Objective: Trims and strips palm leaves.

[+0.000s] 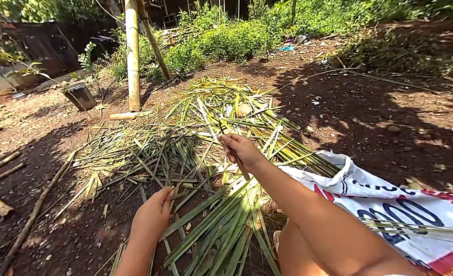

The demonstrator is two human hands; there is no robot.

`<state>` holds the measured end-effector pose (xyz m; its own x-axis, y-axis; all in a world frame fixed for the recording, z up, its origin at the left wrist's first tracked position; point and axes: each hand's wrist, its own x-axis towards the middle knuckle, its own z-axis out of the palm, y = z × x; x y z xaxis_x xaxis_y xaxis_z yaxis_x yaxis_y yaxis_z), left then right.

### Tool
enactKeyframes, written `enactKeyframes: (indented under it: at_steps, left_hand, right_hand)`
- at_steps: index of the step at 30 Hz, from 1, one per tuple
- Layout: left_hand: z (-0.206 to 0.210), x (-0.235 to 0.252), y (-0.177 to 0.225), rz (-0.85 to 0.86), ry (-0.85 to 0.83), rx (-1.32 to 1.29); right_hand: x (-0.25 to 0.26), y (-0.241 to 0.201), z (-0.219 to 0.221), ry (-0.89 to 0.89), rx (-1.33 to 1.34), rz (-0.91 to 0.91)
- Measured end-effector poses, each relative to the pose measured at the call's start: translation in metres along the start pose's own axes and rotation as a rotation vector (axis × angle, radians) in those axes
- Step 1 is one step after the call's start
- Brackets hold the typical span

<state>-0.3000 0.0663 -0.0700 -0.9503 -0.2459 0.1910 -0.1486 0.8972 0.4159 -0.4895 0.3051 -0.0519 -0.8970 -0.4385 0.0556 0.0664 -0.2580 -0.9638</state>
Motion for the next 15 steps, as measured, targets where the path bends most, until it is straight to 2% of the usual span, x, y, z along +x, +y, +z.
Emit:
enactKeyframes:
  at_steps: [5,15]
  left_hand:
    - [-0.007,-0.012,-0.027,0.014,-0.042,-0.015]
    - [-0.037,-0.041,-0.086,0.024,0.058,-0.06]
  right_hand:
    - [0.005,-0.006,-0.01,0.074,0.004,-0.022]
    - [0.011,-0.009,-0.031,0.214,-0.01,-0.103]
